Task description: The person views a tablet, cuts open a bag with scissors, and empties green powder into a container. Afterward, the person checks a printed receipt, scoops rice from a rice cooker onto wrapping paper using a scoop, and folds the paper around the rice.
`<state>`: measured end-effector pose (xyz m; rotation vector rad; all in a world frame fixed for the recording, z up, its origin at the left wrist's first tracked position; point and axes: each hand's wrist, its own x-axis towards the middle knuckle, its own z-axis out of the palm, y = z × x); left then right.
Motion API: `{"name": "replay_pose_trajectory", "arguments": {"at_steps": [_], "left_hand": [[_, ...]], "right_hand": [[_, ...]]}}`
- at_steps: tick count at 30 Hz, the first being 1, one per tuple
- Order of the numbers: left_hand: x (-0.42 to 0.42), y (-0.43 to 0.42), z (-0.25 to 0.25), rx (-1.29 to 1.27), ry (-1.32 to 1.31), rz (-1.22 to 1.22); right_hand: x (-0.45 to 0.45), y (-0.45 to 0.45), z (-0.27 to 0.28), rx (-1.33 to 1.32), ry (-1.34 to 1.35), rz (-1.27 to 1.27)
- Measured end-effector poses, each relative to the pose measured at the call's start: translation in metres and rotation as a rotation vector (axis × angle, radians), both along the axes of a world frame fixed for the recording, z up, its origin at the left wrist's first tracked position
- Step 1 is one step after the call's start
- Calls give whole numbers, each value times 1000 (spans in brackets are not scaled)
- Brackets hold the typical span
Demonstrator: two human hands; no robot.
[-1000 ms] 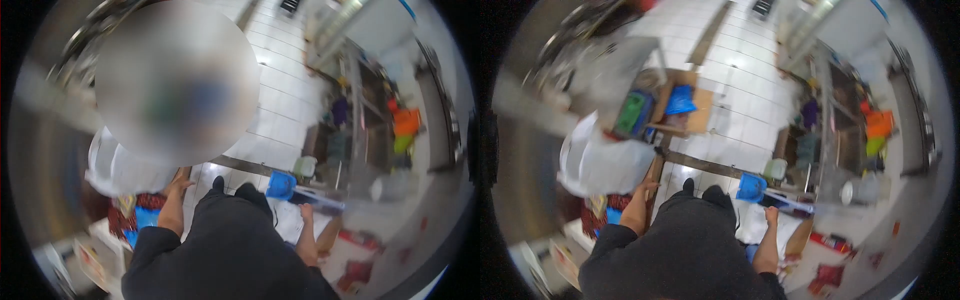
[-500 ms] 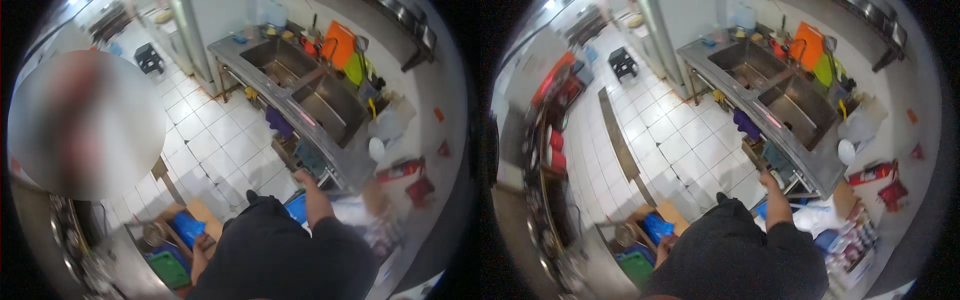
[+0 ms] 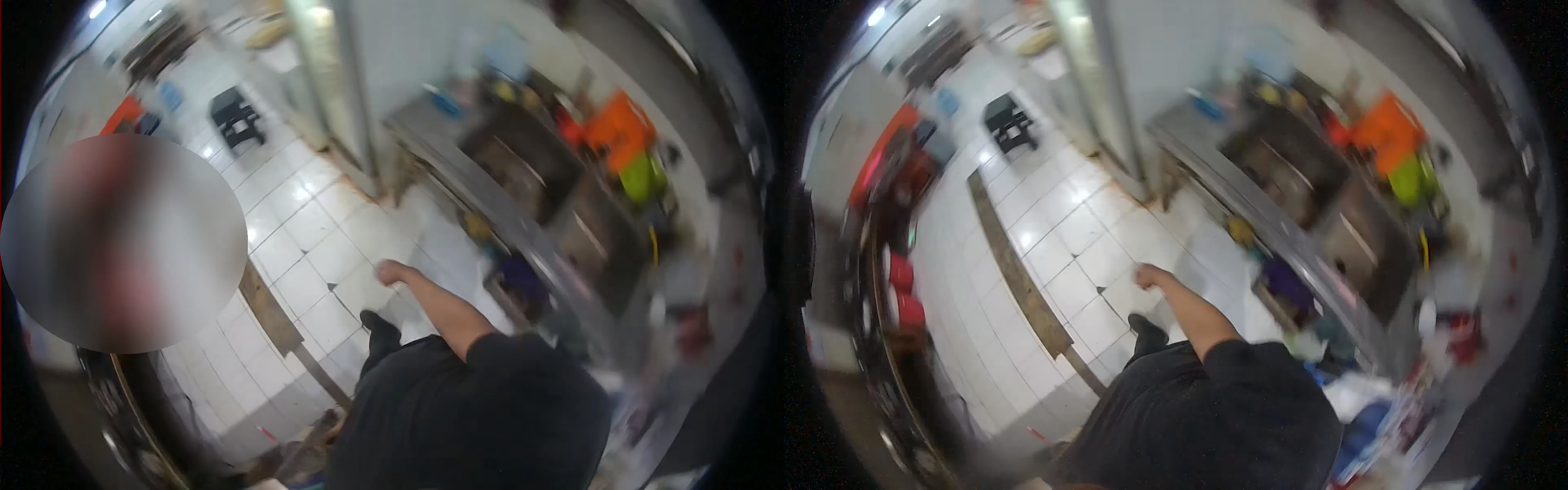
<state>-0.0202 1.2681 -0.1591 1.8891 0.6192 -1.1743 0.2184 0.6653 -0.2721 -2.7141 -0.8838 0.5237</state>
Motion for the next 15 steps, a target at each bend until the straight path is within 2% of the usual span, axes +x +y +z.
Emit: {"name": "replay_pose_trajectory", "arguments": {"at_steps": [1, 2, 3, 4, 5, 6, 7, 8, 10, 11, 12, 13, 15], "left_hand": [[29, 3, -4, 4, -2, 31], [63, 5, -13, 14, -10, 44], [102, 9, -23, 26, -27, 32], [147, 6, -29, 34, -67, 10], [200, 3, -39, 22, -144, 12], [261, -5, -42, -12, -248, 47], [324, -19, -26, -181, -470, 290], [395, -20, -39, -267, -498, 349], [526, -38, -15, -296, -648, 315], [589, -49, 15, -269, -672, 287], [637, -59, 50, -246, -684, 260], [687, -64, 61, -238, -707, 303], [760, -61, 73, -167, -686, 170]], "right_hand": [[5, -30, -65, -142, 198, -3], [-11, -57, -72, 29, 480, -337], [-28, -85, -75, 400, 746, -820], [-44, -113, -80, 688, 811, -1230], [-58, -130, -9, 709, 765, -1227], [-46, -144, 26, 698, 763, -1371], [-46, -153, 43, 704, 783, -1469], [-37, -161, 57, 711, 811, -1537], [-7, -181, 61, 664, 903, -1548], [15, -194, 55, 621, 949, -1474], [-4, -235, 33, 624, 748, -763], [82, -209, 58, 489, 1084, -1530], [221, -188, 68, 421, 1164, -1684]]}}
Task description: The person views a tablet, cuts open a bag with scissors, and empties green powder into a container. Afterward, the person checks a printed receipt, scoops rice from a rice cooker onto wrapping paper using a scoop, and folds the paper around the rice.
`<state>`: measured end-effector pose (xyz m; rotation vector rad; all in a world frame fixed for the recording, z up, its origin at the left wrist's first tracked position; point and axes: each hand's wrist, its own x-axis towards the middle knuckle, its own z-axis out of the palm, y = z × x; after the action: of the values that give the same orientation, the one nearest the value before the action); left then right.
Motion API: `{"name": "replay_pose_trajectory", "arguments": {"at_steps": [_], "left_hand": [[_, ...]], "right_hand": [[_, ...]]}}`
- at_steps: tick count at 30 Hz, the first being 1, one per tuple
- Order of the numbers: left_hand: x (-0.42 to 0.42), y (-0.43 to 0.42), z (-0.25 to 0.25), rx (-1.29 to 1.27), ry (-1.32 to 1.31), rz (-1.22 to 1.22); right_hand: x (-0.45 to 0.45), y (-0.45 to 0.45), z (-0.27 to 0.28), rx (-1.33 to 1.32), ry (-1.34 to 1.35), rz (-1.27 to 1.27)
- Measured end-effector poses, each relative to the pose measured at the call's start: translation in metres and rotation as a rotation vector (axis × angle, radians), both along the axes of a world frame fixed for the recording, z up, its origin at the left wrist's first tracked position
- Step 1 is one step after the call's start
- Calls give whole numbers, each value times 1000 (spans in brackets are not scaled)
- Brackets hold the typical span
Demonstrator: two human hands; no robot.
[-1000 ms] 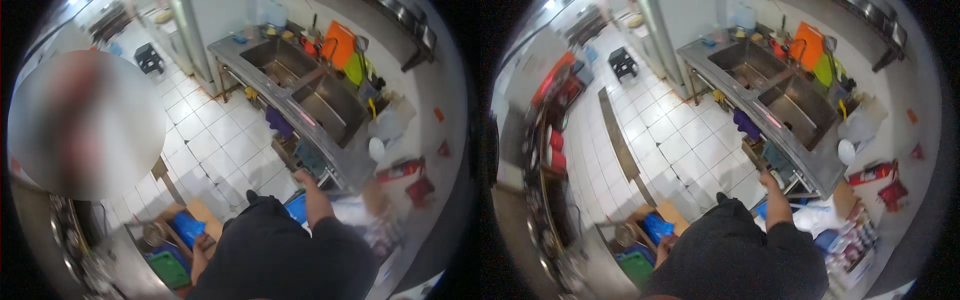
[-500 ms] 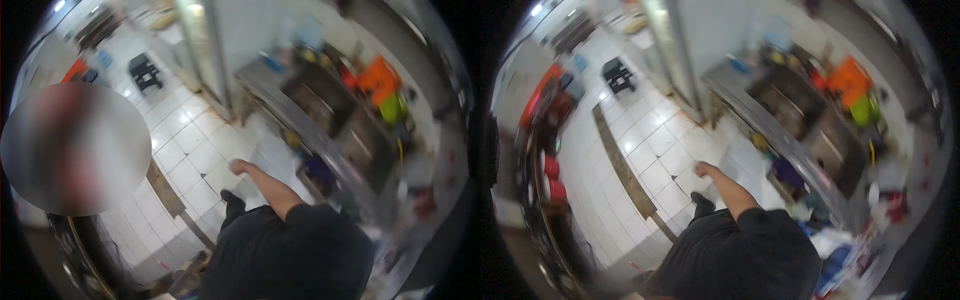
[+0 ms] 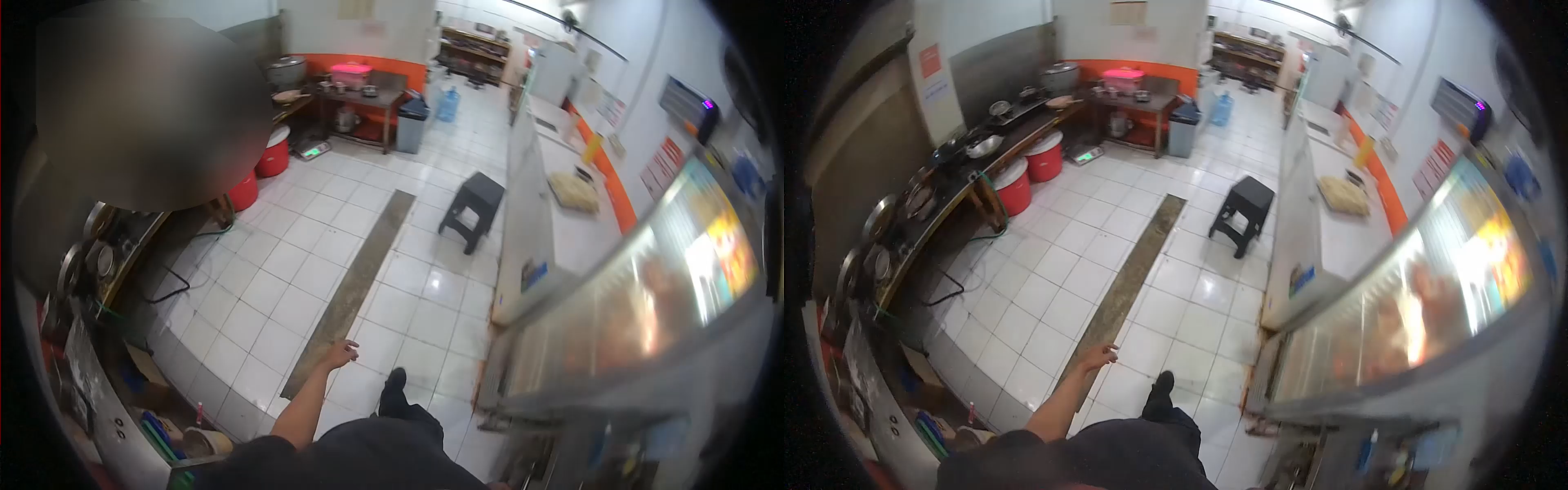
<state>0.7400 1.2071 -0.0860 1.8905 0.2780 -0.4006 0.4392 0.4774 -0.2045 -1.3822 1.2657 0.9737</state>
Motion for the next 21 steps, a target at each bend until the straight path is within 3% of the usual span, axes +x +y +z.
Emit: {"name": "replay_pose_trajectory", "arguments": {"at_steps": [1, 3, 4, 5, 6, 7, 8, 9, 10, 11, 12, 13, 14, 18, 20, 21], "left_hand": [[29, 9, -11, 1, 0, 43], [70, 45, -85, -18, 236, 36], [87, 76, -133, 53, 360, -144], [71, 73, -95, -410, 301, 399], [51, 72, -60, -879, 85, 882], [68, 114, -99, -450, 273, 656], [86, 153, -135, -49, 448, 378], [75, 146, -88, -483, 316, 675], [75, 166, -111, -601, 232, 652], [88, 169, -114, -477, 250, 792], [100, 170, -106, -346, 273, 929], [111, 168, -102, 111, 405, 806], [127, 171, -109, 202, 552, 766], [245, 194, -144, 52, 814, 626], [336, 223, -158, -64, 800, 569], [387, 243, -170, -219, 721, 599]], "right_hand": [[70, 5, -4, -1, 17, -10], [220, 14, -29, 27, -2, 15], [297, 17, -53, 61, -33, 49], [384, 29, -77, 100, -112, 87], [473, 58, -67, 183, -572, 94], [563, 102, -61, 91, -742, 246], [659, 147, -76, 227, -748, 30], [731, 200, -16, 212, -896, 186], [811, 239, -6, 370, -857, 341], [862, 314, 63, 201, -868, 380], [927, 359, 70, 285, -971, 493], [974, 410, 99, 261, -995, 553], [1015, 457, 129, 235, -1020, 614], [1136, 549, 132, 253, -1081, 722], [1178, 552, 103, 239, -979, 887], [1192, 521, 60, 276, -808, 897]]}}
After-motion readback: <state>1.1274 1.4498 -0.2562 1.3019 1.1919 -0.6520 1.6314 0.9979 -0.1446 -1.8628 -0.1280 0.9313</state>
